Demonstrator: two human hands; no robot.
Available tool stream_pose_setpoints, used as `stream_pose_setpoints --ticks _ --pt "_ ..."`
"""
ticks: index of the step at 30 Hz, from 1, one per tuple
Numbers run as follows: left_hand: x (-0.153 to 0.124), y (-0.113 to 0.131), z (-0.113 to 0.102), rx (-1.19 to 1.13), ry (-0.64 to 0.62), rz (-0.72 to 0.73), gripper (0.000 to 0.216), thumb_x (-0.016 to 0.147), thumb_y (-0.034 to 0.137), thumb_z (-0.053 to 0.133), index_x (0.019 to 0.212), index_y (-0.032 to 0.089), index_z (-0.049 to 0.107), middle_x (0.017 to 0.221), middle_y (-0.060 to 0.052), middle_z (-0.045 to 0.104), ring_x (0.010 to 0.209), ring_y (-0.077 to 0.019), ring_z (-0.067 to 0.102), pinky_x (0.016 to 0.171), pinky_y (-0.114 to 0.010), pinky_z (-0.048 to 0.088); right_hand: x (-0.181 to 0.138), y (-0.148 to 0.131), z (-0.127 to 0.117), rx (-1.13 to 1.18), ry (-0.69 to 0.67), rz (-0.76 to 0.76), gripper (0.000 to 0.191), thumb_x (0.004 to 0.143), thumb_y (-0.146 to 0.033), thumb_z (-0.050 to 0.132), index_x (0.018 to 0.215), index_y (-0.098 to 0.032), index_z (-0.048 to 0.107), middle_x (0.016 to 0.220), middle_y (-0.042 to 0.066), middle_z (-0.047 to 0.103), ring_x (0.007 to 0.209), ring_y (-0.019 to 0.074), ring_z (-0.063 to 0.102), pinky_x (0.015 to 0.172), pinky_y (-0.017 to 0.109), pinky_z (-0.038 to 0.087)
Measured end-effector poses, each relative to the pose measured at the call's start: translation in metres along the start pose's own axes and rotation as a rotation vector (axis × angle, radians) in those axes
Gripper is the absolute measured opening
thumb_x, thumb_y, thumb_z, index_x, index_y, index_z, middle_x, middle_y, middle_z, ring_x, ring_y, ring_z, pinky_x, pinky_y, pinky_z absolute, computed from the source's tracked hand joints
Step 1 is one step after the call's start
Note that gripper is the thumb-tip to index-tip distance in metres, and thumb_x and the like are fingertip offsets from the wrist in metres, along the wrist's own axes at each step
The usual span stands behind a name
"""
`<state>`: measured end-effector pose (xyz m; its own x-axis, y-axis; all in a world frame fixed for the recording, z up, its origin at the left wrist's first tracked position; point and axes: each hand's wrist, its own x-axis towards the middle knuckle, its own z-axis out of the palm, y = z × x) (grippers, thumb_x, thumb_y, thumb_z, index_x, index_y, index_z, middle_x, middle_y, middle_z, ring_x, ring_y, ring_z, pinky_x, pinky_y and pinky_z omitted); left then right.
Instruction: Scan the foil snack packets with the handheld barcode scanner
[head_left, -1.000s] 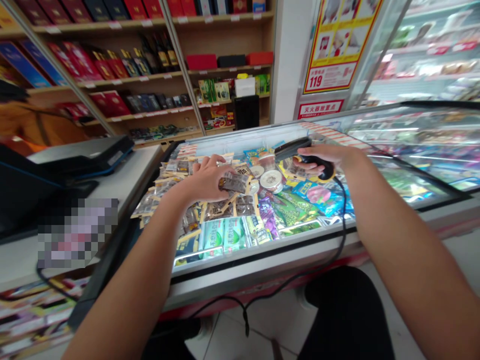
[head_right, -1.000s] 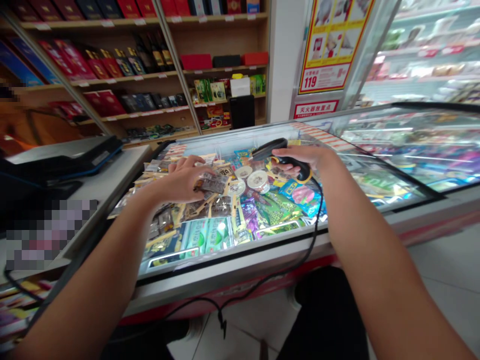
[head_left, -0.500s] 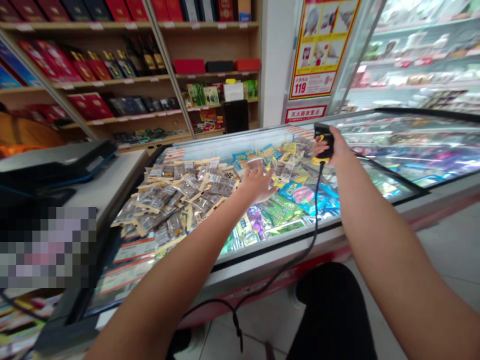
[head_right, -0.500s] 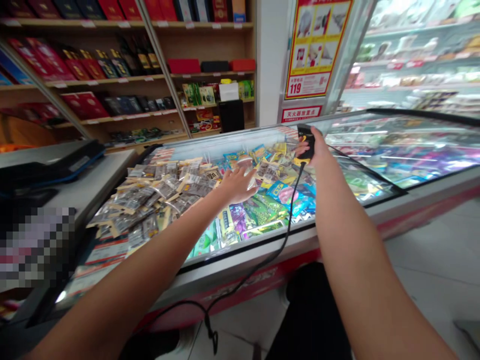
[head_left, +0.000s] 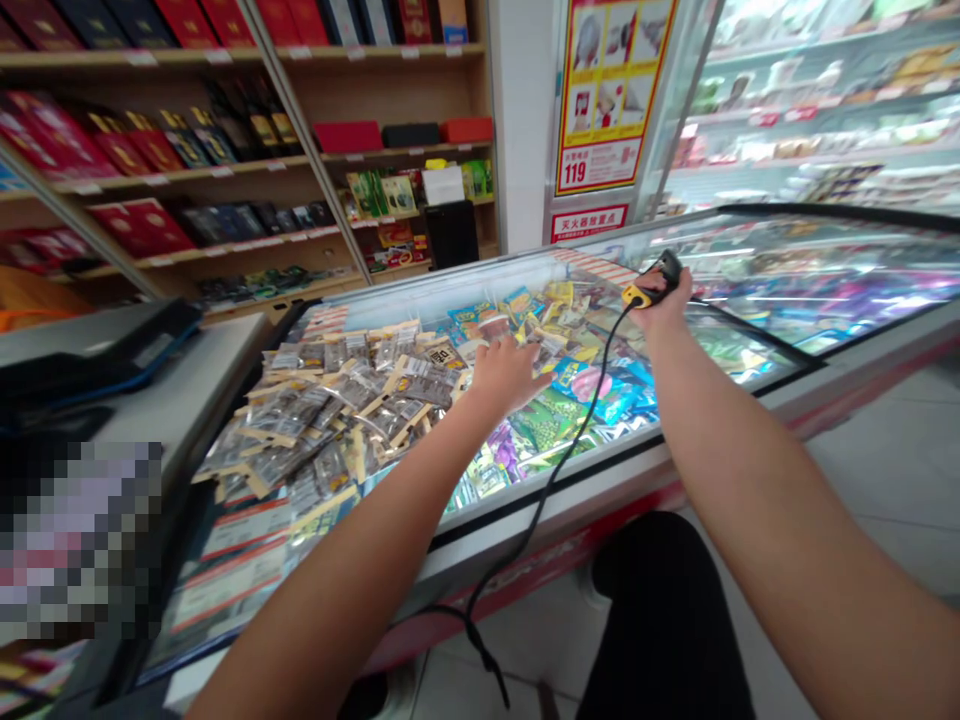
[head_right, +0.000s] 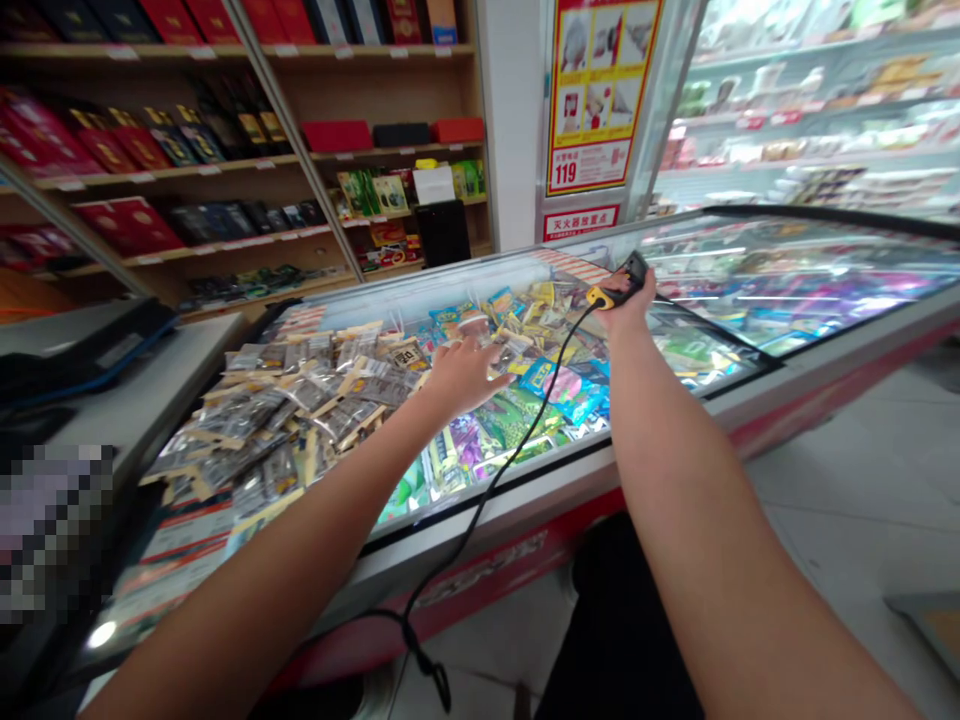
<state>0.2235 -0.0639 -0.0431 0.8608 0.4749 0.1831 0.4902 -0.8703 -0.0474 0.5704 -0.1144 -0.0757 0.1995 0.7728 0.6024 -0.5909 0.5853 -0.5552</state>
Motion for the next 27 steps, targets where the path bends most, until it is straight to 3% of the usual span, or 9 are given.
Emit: stream_pose_setpoints --ticks 3,5,8,10,14,17,20,24,27 --pt "-0.004 0.003 -0.006 -0.007 0.005 -0.062 0.042 0.093 0.05 0.058 0.124 0.023 0.065 0.128 -0.018 0.061 0.12 -0.0402 0.06 0.097 -0.054 0.044 0.003 0.003 0.008 0.02 -0.159 0.056 0.06 0.056 -0.037 0.089 0.057 -0.029 0.029 0.045 -0.013 -0.01 0.042 0.0085 0.01 0.044 0.027 0.012" --pt "-0.008 0.005 -0.013 0.012 -0.003 -0.069 0.035 0.09 0.04 0.062 0.119 0.02 0.066 0.127 -0.018 0.061 0.118 -0.0394 0.061 0.097 -0.054 0.044 0.006 0.005 0.017 0.044 -0.168 0.093 0.057 0.06 -0.036 0.088 0.058 -0.028 0.032 0.044 -0.013 -0.006 0.043 0.0078 0.015 0.044 0.025 0.015" --pt "-0.018 -0.002 -0.026 0.012 0.056 -0.051 0.038 0.083 0.036 0.067 0.116 0.017 0.066 0.129 -0.019 0.06 0.117 -0.0395 0.059 0.097 -0.055 0.044 0.015 0.012 0.04 0.08 0.003 0.115 0.046 0.062 -0.034 0.085 0.069 -0.025 0.041 0.044 -0.014 0.022 0.043 0.0061 0.025 0.044 0.019 0.026" --pt "-0.03 -0.015 -0.036 -0.006 0.131 -0.034 0.043 0.082 0.038 0.067 0.12 0.019 0.064 0.128 -0.016 0.061 0.115 -0.0372 0.058 0.095 -0.053 0.046 0.022 0.02 0.062 0.113 0.159 0.134 0.041 0.064 -0.032 0.083 0.079 -0.024 0.046 0.054 -0.013 0.044 0.045 0.0048 0.034 0.047 0.017 0.036" --pt "-0.062 -0.067 -0.053 0.021 0.211 -0.083 0.033 0.08 0.036 0.065 0.11 0.022 0.063 0.114 -0.011 0.064 0.108 -0.032 0.059 0.092 -0.048 0.048 0.029 0.041 0.114 0.012 0.233 0.26 0.037 0.074 -0.033 0.079 0.093 -0.023 0.048 0.069 -0.009 0.053 0.051 0.0057 0.045 0.052 0.018 0.045" --pt "-0.087 -0.114 -0.061 -0.031 0.228 -0.075 0.026 0.08 0.03 0.061 0.105 0.022 0.062 0.109 -0.009 0.065 0.105 -0.0284 0.059 0.093 -0.044 0.049 0.025 0.056 0.139 -0.168 0.111 0.476 0.041 0.078 -0.041 0.08 0.099 -0.023 0.05 0.072 -0.007 0.051 0.051 0.0074 0.044 0.048 0.02 0.043" --pt "-0.108 -0.15 -0.062 -0.097 0.307 -0.071 0.032 0.079 0.03 0.061 0.109 0.019 0.061 0.113 -0.01 0.064 0.11 -0.0277 0.06 0.101 -0.043 0.048 0.02 0.07 0.149 -0.339 -0.13 0.738 0.049 0.075 -0.051 0.082 0.1 -0.02 0.054 0.074 -0.004 0.054 0.05 0.0075 0.043 0.044 0.021 0.038" --pt "-0.124 -0.167 -0.057 -0.183 0.298 -0.075 0.048 0.081 0.038 0.064 0.124 0.018 0.056 0.126 -0.011 0.062 0.119 -0.0272 0.059 0.106 -0.041 0.046 0.017 0.09 0.164 -0.558 -0.53 0.846 0.045 0.08 -0.053 0.08 0.086 -0.015 0.057 0.069 -0.001 0.056 0.048 0.0067 0.047 0.041 0.019 0.035" --pt "-0.127 -0.165 -0.053 -0.221 0.253 -0.032 0.053 0.083 0.041 0.065 0.13 0.019 0.054 0.129 -0.011 0.062 0.12 -0.0268 0.059 0.107 -0.04 0.046 0.013 0.102 0.188 -0.641 -0.717 0.818 0.041 0.083 -0.051 0.077 0.084 -0.015 0.057 0.064 -0.001 0.055 0.048 0.0065 0.048 0.038 0.016 0.033"
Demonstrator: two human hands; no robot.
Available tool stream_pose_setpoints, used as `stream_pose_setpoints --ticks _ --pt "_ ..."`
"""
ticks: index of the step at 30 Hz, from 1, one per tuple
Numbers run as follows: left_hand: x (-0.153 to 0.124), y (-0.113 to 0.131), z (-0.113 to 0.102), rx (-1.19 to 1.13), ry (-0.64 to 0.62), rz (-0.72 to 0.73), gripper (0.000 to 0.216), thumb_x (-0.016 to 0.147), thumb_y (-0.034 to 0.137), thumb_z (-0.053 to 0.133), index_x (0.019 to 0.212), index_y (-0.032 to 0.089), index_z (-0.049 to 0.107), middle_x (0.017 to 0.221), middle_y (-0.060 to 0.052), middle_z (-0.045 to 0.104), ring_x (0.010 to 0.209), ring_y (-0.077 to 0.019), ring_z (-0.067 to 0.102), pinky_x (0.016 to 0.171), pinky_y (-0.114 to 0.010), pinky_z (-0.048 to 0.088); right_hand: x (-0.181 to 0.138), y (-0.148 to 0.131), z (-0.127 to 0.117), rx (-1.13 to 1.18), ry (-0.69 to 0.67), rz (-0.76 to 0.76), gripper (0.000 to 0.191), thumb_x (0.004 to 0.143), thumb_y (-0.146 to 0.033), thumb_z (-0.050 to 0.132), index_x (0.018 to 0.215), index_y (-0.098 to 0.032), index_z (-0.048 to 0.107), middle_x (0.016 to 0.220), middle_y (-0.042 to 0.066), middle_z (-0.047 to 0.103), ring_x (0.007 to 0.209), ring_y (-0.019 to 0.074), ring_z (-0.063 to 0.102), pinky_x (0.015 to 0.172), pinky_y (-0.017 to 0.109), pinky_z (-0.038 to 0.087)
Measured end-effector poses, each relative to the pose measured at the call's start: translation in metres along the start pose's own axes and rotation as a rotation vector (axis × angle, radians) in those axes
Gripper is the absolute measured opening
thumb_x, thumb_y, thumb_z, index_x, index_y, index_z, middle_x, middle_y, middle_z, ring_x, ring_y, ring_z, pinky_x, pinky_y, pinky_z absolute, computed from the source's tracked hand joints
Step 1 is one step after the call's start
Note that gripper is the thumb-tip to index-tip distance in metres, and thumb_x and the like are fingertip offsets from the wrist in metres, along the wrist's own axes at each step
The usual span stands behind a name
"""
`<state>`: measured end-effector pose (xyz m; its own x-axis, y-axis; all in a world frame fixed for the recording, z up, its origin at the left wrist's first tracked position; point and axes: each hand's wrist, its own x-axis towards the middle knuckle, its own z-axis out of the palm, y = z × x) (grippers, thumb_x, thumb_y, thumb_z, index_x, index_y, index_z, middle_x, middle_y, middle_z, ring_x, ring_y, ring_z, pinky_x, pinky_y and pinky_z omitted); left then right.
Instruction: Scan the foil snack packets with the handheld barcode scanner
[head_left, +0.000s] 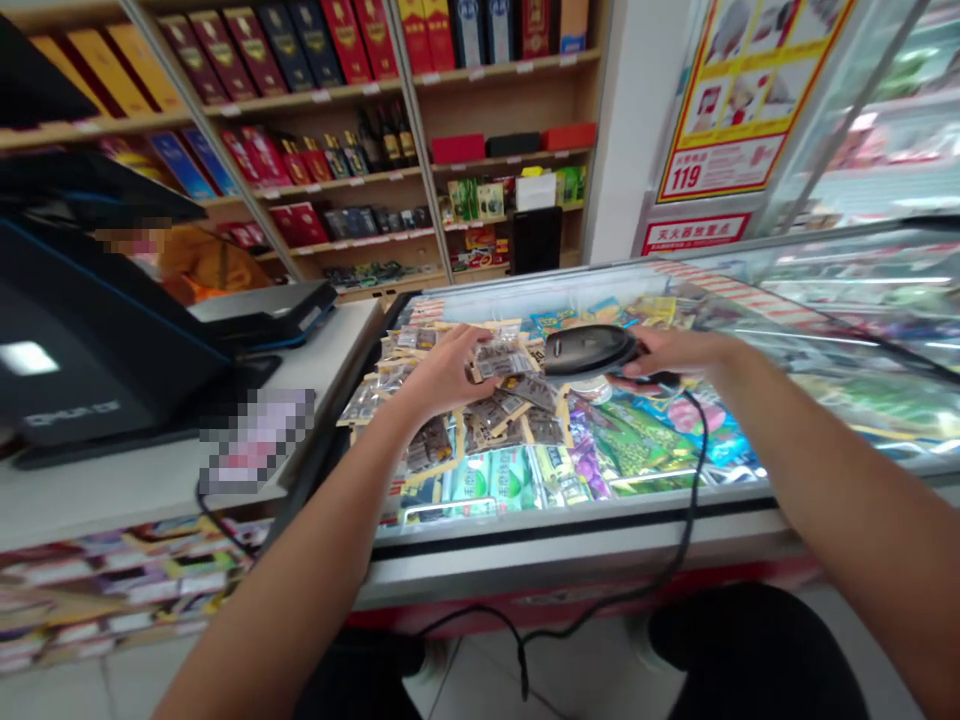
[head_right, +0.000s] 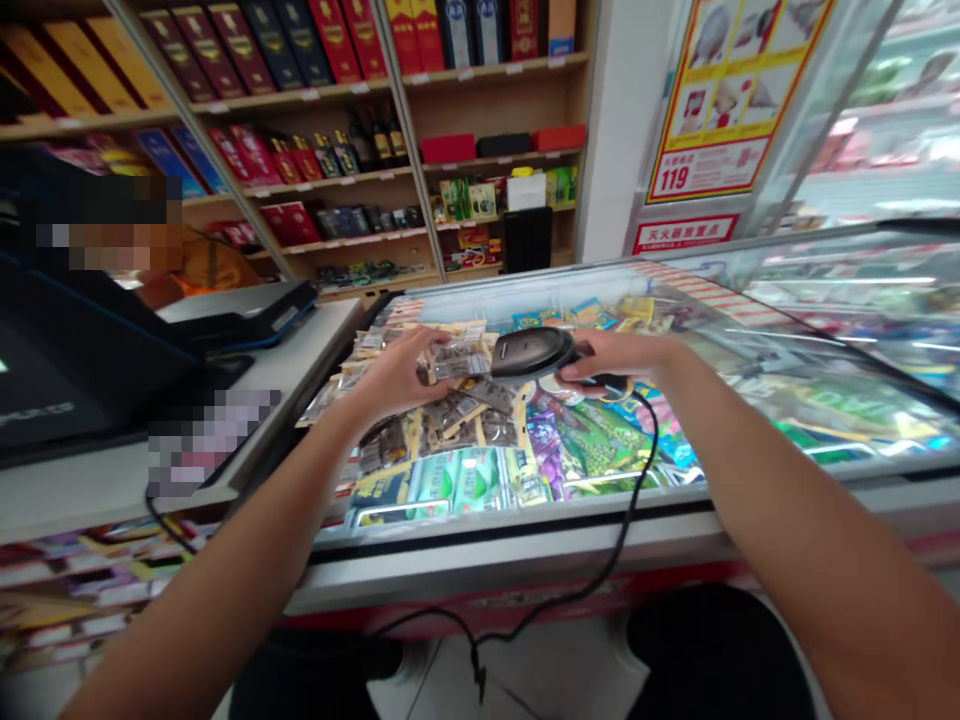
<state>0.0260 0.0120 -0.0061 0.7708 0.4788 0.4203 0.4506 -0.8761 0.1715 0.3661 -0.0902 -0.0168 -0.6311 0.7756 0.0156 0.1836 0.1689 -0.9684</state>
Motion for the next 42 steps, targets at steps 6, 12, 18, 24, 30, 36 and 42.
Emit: stream_pose_setpoints --ticks 6,12,18,24,30,36,42 --pt "-0.002 0.013 -0.001 -0.025 0.001 0.146 0.054 0.083 0.032 0.064 0.133 0.016 0.05 0.133 -0.012 0.059 0.126 -0.0262 0.054 0.111 -0.039 0.043 0.008 -0.014 0.022 -0.014 0.031 0.0 0.047 0.077 -0.052 0.082 0.093 -0.017 0.055 0.062 -0.001 0.057 0.043 0.0062 0.045 0.034 0.015 0.034" --pt "-0.003 0.016 -0.001 -0.016 0.014 0.224 0.055 0.08 0.024 0.066 0.133 0.017 0.049 0.132 -0.012 0.058 0.125 -0.0282 0.053 0.108 -0.043 0.045 0.005 -0.013 0.018 -0.038 0.029 0.007 0.043 0.076 -0.049 0.083 0.086 -0.015 0.059 0.059 -0.003 0.056 0.042 0.0046 0.044 0.035 0.014 0.035" --pt "-0.003 0.016 0.001 -0.021 0.02 0.253 0.057 0.08 0.023 0.066 0.134 0.017 0.049 0.132 -0.014 0.058 0.125 -0.0293 0.053 0.109 -0.045 0.044 0.004 -0.017 0.019 -0.08 0.049 0.038 0.04 0.075 -0.05 0.083 0.078 -0.015 0.064 0.057 -0.002 0.056 0.041 0.0056 0.044 0.035 0.016 0.034" --pt "-0.003 0.014 -0.003 0.004 0.032 0.255 0.055 0.082 0.024 0.066 0.134 0.018 0.051 0.131 -0.013 0.059 0.124 -0.0285 0.053 0.11 -0.046 0.043 0.003 -0.02 0.02 -0.07 0.126 0.052 0.043 0.073 -0.055 0.082 0.084 -0.017 0.065 0.058 -0.002 0.054 0.042 0.0071 0.043 0.036 0.02 0.031" --pt "-0.002 -0.008 -0.019 0.213 0.321 -0.076 0.037 0.086 0.032 0.067 0.119 0.018 0.063 0.127 -0.013 0.057 0.119 -0.0293 0.056 0.105 -0.044 0.045 0.011 -0.005 0.008 -0.409 0.628 0.214 0.046 0.08 -0.063 0.071 0.092 -0.019 0.068 0.07 0.004 0.066 0.054 0.0153 0.057 0.048 0.027 0.042" --pt "-0.006 -0.01 -0.017 0.433 0.218 -0.543 0.044 0.084 0.044 0.07 0.117 0.016 0.065 0.123 -0.019 0.059 0.12 -0.0389 0.055 0.097 -0.048 0.048 0.038 0.029 0.008 -0.887 0.913 0.303 0.041 0.089 -0.05 0.061 0.11 -0.016 0.073 0.105 0.012 0.076 0.09 0.0291 0.07 0.075 0.035 0.05" --pt "-0.008 0.0 -0.015 0.461 0.049 -0.639 0.054 0.085 0.06 0.064 0.111 0.013 0.069 0.126 -0.025 0.059 0.129 -0.0465 0.046 0.1 -0.055 0.042 0.047 0.042 0.021 -1.092 0.852 0.437 0.049 0.086 -0.055 0.062 0.117 -0.017 0.072 0.102 0.014 0.076 0.085 0.0319 0.071 0.065 0.034 0.046"
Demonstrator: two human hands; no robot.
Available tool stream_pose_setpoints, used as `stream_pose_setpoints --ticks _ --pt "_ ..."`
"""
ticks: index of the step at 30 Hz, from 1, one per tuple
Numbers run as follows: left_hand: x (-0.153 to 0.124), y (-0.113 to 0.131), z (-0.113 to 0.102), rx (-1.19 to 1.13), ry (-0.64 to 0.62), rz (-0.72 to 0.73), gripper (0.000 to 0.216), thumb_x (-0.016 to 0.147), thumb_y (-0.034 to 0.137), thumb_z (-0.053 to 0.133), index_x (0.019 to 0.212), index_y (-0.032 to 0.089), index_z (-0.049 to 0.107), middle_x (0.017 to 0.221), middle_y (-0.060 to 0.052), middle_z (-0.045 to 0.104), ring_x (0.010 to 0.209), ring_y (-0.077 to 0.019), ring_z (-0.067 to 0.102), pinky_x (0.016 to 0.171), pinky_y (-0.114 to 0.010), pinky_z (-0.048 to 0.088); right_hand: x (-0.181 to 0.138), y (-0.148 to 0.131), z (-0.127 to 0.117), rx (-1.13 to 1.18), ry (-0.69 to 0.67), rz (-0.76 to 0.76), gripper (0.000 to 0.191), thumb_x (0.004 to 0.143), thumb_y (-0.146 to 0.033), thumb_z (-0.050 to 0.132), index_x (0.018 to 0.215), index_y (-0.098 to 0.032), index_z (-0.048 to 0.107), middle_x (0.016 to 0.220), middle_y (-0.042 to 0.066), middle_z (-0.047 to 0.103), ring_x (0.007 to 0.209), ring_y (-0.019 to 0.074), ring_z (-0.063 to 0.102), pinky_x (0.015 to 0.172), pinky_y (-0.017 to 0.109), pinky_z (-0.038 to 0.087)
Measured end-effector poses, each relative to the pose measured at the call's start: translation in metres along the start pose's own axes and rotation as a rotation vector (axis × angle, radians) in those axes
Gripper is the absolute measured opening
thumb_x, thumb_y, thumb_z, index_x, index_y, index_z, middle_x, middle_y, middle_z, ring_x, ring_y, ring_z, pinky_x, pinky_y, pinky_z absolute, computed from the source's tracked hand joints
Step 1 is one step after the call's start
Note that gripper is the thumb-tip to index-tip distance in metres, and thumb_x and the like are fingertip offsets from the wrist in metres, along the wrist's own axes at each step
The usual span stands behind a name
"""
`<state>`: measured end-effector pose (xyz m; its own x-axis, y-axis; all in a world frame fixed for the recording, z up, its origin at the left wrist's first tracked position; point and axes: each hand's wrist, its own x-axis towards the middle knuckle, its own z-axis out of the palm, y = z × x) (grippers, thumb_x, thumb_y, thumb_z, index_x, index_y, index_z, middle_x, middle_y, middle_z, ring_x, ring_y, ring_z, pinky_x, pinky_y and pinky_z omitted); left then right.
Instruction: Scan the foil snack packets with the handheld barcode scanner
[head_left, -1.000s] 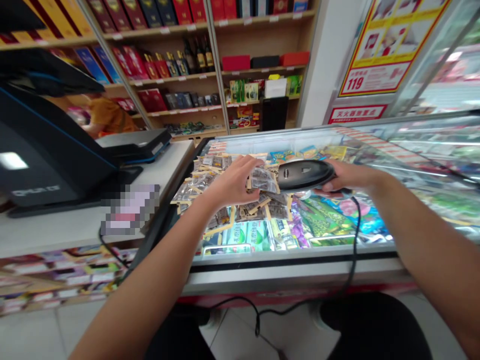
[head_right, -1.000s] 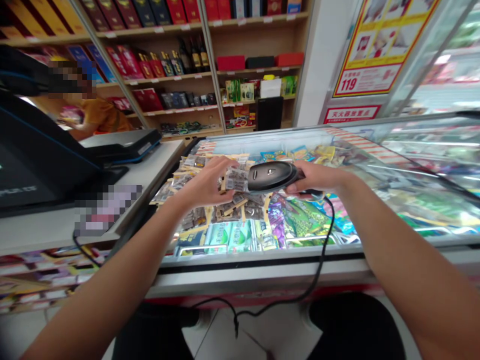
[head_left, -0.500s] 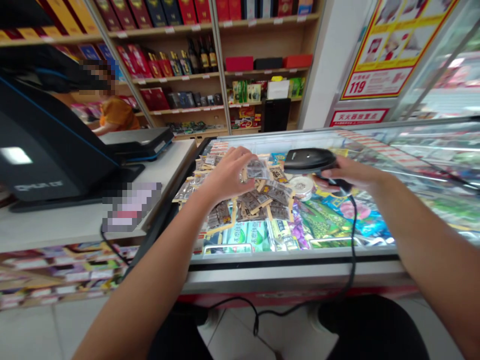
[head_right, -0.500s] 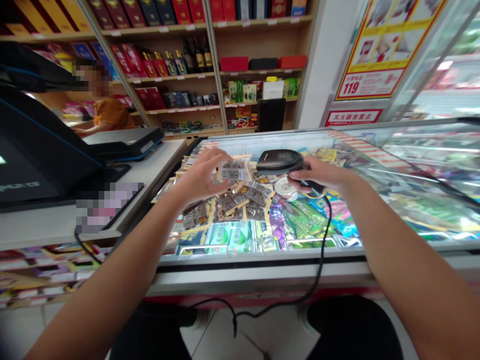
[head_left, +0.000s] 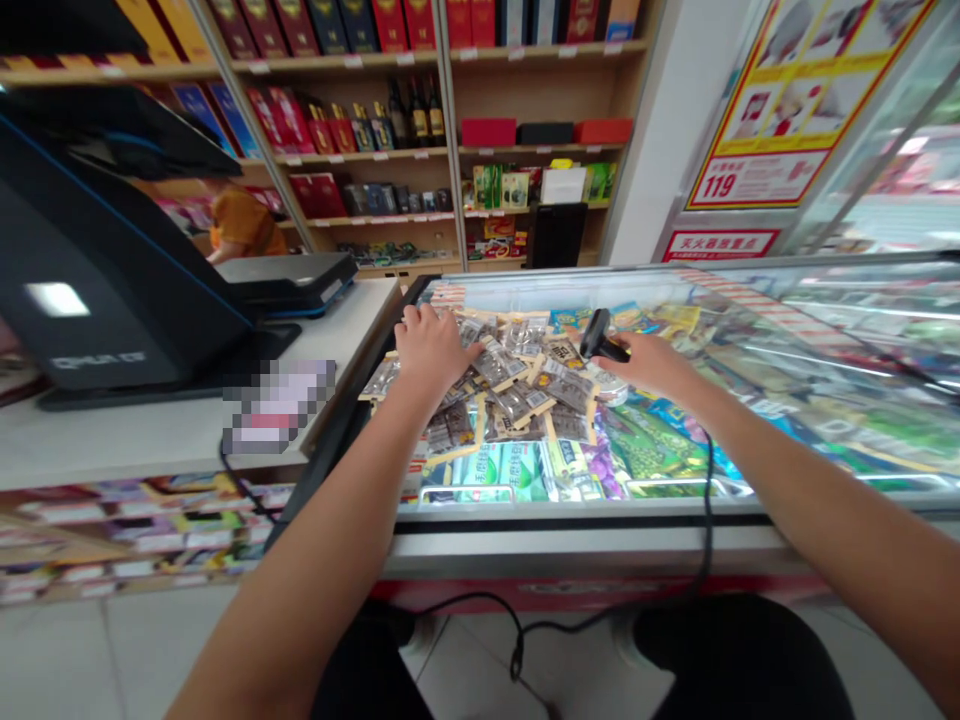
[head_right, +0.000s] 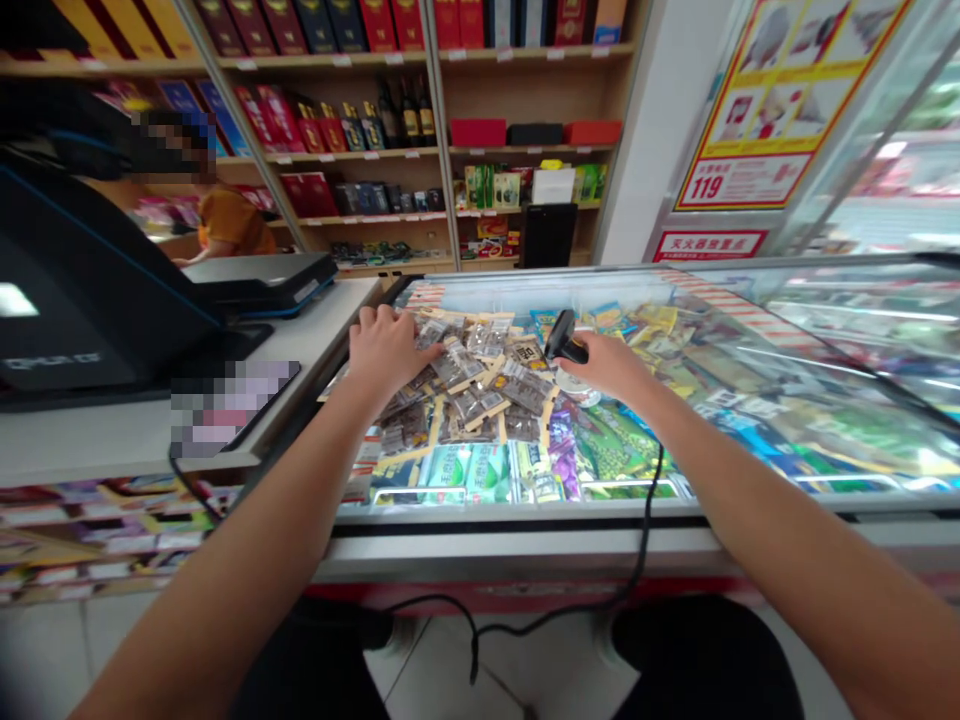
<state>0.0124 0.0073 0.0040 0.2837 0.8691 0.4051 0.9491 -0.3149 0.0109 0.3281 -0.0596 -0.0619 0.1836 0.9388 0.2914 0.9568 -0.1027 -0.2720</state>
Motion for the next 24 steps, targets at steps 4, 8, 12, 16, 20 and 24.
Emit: stream_pose_setpoints --ticks 4,8,12,16,20,24 --pt "0.001 -0.003 -0.001 -0.132 0.085 0.083 0.048 0.088 0.05 0.065 0.12 0.015 0.068 0.126 -0.023 0.061 0.127 -0.0436 0.049 0.101 -0.054 0.042 -0.001 -0.004 -0.005 -0.013 0.052 -0.018 0.049 0.09 -0.058 0.056 0.104 -0.015 0.074 0.091 0.015 0.074 0.08 0.0302 0.069 0.066 0.036 0.046" --pt "0.011 -0.005 -0.001 -0.638 0.194 0.143 0.06 0.085 0.022 0.066 0.144 0.019 0.052 0.091 -0.005 0.071 0.089 -0.0227 0.065 0.087 -0.035 0.05 -0.001 -0.03 -0.035 0.208 0.375 -0.023 0.052 0.092 -0.045 0.055 0.135 -0.015 0.063 0.083 0.01 0.072 0.072 0.0248 0.065 0.07 0.037 0.05" --pt "0.015 -0.004 -0.01 -1.233 0.214 0.247 0.096 0.08 0.016 0.065 0.163 0.021 0.016 0.068 0.006 0.063 0.057 -0.0113 0.054 0.063 -0.023 0.046 -0.011 -0.087 -0.077 0.646 0.326 -0.228 0.084 0.091 -0.039 0.058 0.164 -0.03 0.018 0.067 -0.003 0.064 0.054 0.0184 0.054 0.054 0.031 0.047" --pt "0.011 -0.003 -0.019 -1.512 0.134 0.371 0.115 0.078 0.019 0.066 0.164 0.024 -0.011 0.064 0.009 0.058 0.053 -0.0093 0.05 0.056 -0.02 0.042 -0.02 -0.126 -0.09 0.917 0.248 -0.318 0.107 0.082 -0.034 0.069 0.164 -0.035 0.001 0.058 -0.01 0.054 0.048 0.0147 0.049 0.047 0.025 0.042" --pt "0.008 -0.002 -0.014 -1.505 -0.008 0.363 0.117 0.076 0.018 0.068 0.164 0.023 -0.009 0.065 0.009 0.058 0.054 -0.0076 0.051 0.058 -0.019 0.042 -0.021 -0.123 -0.068 1.007 0.097 -0.241 0.099 0.082 -0.037 0.068 0.164 -0.037 0.011 0.057 -0.009 0.051 0.046 0.0139 0.045 0.045 0.026 0.039" --pt "0.006 0.003 -0.006 -1.452 -0.074 0.36 0.11 0.075 0.021 0.07 0.164 0.024 0.005 0.068 0.007 0.061 0.054 -0.0075 0.051 0.057 -0.02 0.041 -0.022 -0.109 -0.051 1.005 0.033 -0.201 0.089 0.084 -0.041 0.067 0.161 -0.039 0.021 0.068 -0.004 0.061 0.048 0.0147 0.046 0.045 0.029 0.041"
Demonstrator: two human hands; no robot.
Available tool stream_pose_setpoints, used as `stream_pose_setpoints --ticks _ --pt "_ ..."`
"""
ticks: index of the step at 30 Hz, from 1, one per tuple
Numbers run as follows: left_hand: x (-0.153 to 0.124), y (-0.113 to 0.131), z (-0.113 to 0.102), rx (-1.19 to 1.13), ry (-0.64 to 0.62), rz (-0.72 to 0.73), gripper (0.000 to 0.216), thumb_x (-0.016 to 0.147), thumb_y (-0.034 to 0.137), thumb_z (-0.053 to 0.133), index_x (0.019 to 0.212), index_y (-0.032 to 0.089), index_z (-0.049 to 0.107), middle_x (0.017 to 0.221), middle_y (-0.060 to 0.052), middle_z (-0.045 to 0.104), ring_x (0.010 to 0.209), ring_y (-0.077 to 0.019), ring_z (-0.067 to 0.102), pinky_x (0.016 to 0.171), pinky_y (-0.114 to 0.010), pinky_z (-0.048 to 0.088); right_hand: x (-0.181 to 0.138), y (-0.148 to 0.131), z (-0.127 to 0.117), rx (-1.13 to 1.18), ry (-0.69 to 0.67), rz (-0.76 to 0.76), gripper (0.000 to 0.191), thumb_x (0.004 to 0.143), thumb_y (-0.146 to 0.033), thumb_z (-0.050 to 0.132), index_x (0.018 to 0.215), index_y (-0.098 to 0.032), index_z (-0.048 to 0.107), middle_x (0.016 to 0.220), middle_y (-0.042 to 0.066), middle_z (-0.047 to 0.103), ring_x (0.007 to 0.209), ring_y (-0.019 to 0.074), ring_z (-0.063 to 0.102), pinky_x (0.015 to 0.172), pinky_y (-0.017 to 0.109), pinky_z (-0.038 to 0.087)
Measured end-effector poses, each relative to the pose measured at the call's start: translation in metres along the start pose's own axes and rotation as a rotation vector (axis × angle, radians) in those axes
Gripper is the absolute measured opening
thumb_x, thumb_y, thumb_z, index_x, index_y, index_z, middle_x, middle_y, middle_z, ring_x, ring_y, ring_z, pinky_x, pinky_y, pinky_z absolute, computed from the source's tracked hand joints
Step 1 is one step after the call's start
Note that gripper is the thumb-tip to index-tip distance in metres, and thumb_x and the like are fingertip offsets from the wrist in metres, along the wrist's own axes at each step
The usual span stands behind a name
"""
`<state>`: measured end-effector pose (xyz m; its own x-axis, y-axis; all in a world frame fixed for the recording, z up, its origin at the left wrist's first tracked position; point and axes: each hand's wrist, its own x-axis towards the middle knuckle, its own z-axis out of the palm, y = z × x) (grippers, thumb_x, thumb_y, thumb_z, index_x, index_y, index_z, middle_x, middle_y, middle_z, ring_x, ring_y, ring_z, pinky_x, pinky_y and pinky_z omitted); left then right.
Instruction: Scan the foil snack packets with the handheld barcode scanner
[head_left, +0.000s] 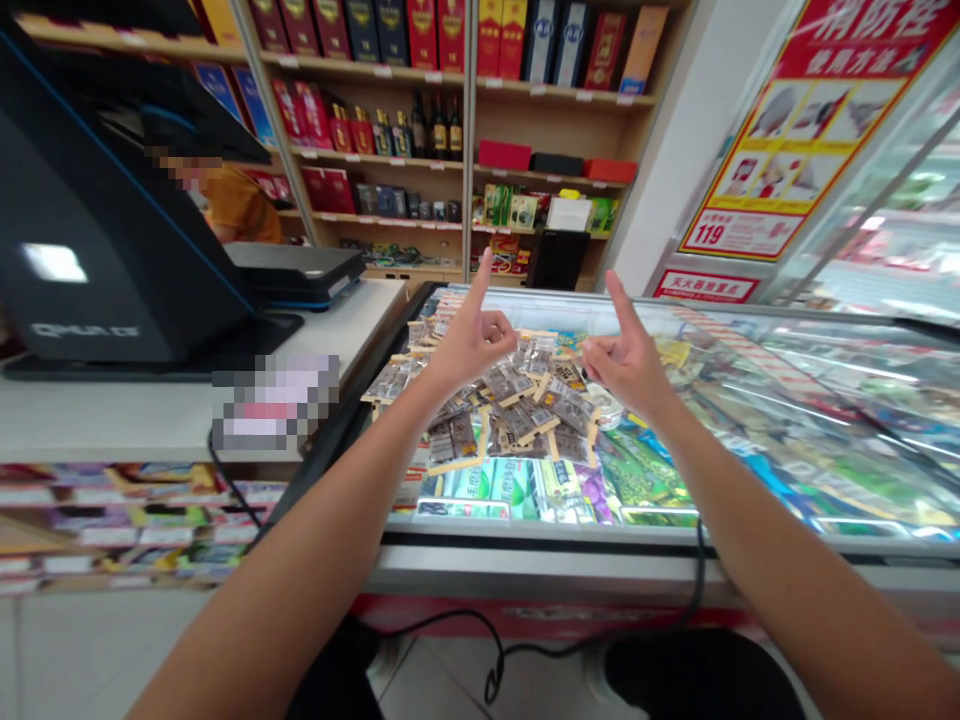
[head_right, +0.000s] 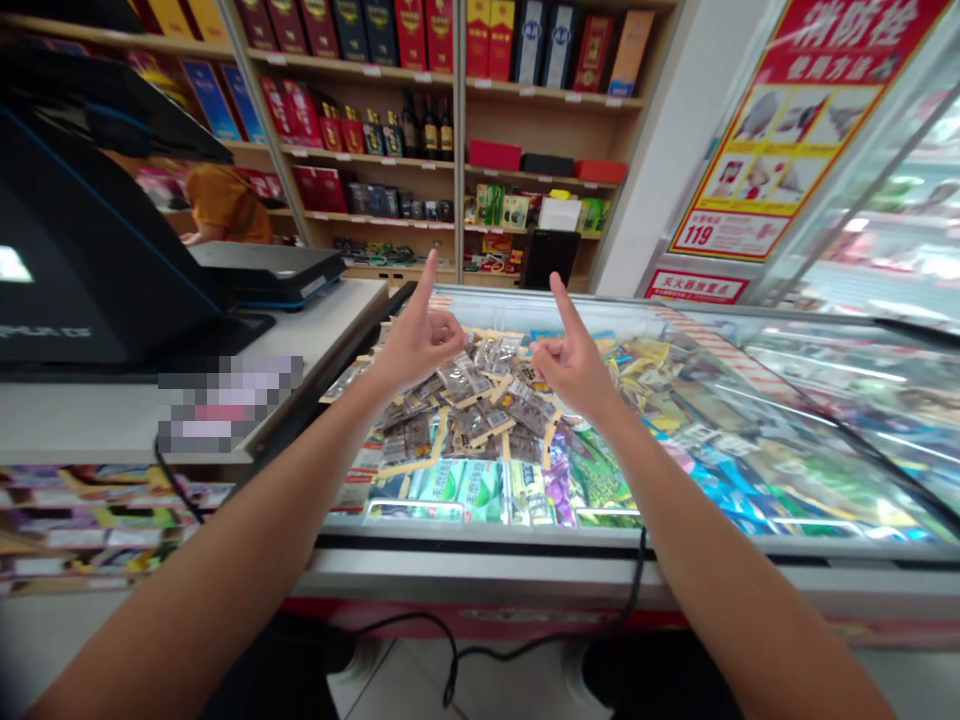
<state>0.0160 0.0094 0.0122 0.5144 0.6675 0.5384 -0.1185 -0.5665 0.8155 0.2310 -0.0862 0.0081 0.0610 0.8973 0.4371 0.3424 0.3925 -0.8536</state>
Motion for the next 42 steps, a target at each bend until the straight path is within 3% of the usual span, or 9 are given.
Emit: stream_pose_setpoints --ticks 4,7,11,15,22,29,33,37,42 --pt "-0.001 -0.002 0.007 -0.003 0.018 0.003 0.085 0.076 0.024 0.071 0.153 0.023 0.035 0.068 0.005 0.061 0.054 -0.0087 0.051 0.053 -0.022 0.038 -0.001 0.006 -0.003 0.037 -0.029 0.032 0.078 0.086 -0.045 0.067 0.154 -0.039 0.029 0.069 -0.004 0.058 0.049 0.0146 0.047 0.047 0.03 0.043" --pt "0.001 0.0 0.005 -0.05 0.023 -0.034 0.032 0.08 0.041 0.072 0.101 0.02 0.062 0.058 0.004 0.053 0.05 -0.0085 0.044 0.05 -0.024 0.032 0.004 0.01 -0.007 0.169 0.041 0.006 0.054 0.081 -0.055 0.073 0.125 -0.033 0.053 0.059 -0.007 0.045 0.047 0.0126 0.04 0.045 0.027 0.038" --pt "0.0 0.009 -0.007 -0.32 -0.153 -0.228 0.07 0.082 0.088 0.032 0.054 0.024 0.031 0.048 0.005 0.026 0.044 -0.0094 0.026 0.046 -0.028 0.027 0.008 0.011 -0.024 0.511 -0.086 0.08 0.066 0.074 -0.091 0.049 0.066 -0.026 0.039 0.049 -0.006 0.023 0.045 0.0126 0.023 0.043 0.029 0.026" --pt "-0.006 0.017 -0.01 -0.468 -0.098 -0.324 0.077 0.071 0.099 0.005 0.054 0.026 0.024 0.048 0.005 0.014 0.044 -0.0125 0.02 0.046 -0.033 0.031 0.006 0.017 -0.044 0.656 -0.21 0.106 0.075 0.069 -0.1 0.033 0.058 -0.026 0.027 0.045 -0.006 0.01 0.046 0.0141 0.013 0.045 0.031 0.021" --pt "-0.007 0.011 -0.002 -0.506 -0.015 -0.303 0.077 0.071 0.098 0.002 0.052 0.026 0.021 0.045 0.005 0.014 0.043 -0.0122 0.019 0.045 -0.033 0.031 0.011 0.023 -0.044 0.61 -0.279 0.108 0.076 0.068 -0.1 0.034 0.058 -0.026 0.02 0.045 -0.006 0.011 0.043 0.013 0.014 0.044 0.032 0.024" --pt "-0.002 0.011 0.007 -0.207 -0.132 -0.262 0.061 0.084 0.078 0.051 0.063 0.021 0.054 0.056 0.002 0.047 0.047 -0.0097 0.041 0.046 -0.025 0.032 0.019 0.043 -0.061 -0.472 0.283 0.255 0.051 0.071 -0.071 0.068 0.088 -0.025 0.053 0.083 0.007 0.062 0.079 0.0268 0.061 0.074 0.04 0.048" --pt "-0.008 0.011 0.021 -0.052 -0.271 -0.249 0.031 0.087 0.047 0.067 0.077 0.018 0.061 0.064 0.002 0.055 0.05 -0.0081 0.05 0.045 -0.021 0.033 0.018 0.069 -0.068 -0.893 0.12 0.36 0.063 0.069 -0.057 0.077 0.115 -0.016 0.062 0.105 0.019 0.071 0.099 0.0363 0.066 0.084 0.044 0.05" --pt "-0.015 0.017 0.027 -0.202 -0.421 -0.405 0.025 0.094 0.041 0.058 0.085 0.018 0.062 0.071 0.0 0.061 0.045 -0.0058 0.051 0.041 -0.019 0.031 0.018 0.075 -0.068 -0.882 -0.108 0.376 0.043 0.079 -0.057 0.07 0.1 -0.019 0.072 0.094 0.015 0.076 0.086 0.0331 0.071 0.077 0.04 0.052" --pt "-0.019 0.016 0.032 -0.234 -0.472 -0.54 0.023 0.094 0.038 0.06 0.089 0.017 0.067 0.071 -0.003 0.067 0.045 -0.0073 0.052 0.037 -0.019 0.028 0.02 0.059 -0.062 -0.674 0.049 0.395 0.049 0.079 -0.066 0.067 0.088 -0.019 0.075 0.083 0.01 0.077 0.078 0.0289 0.072 0.07 0.036 0.052"
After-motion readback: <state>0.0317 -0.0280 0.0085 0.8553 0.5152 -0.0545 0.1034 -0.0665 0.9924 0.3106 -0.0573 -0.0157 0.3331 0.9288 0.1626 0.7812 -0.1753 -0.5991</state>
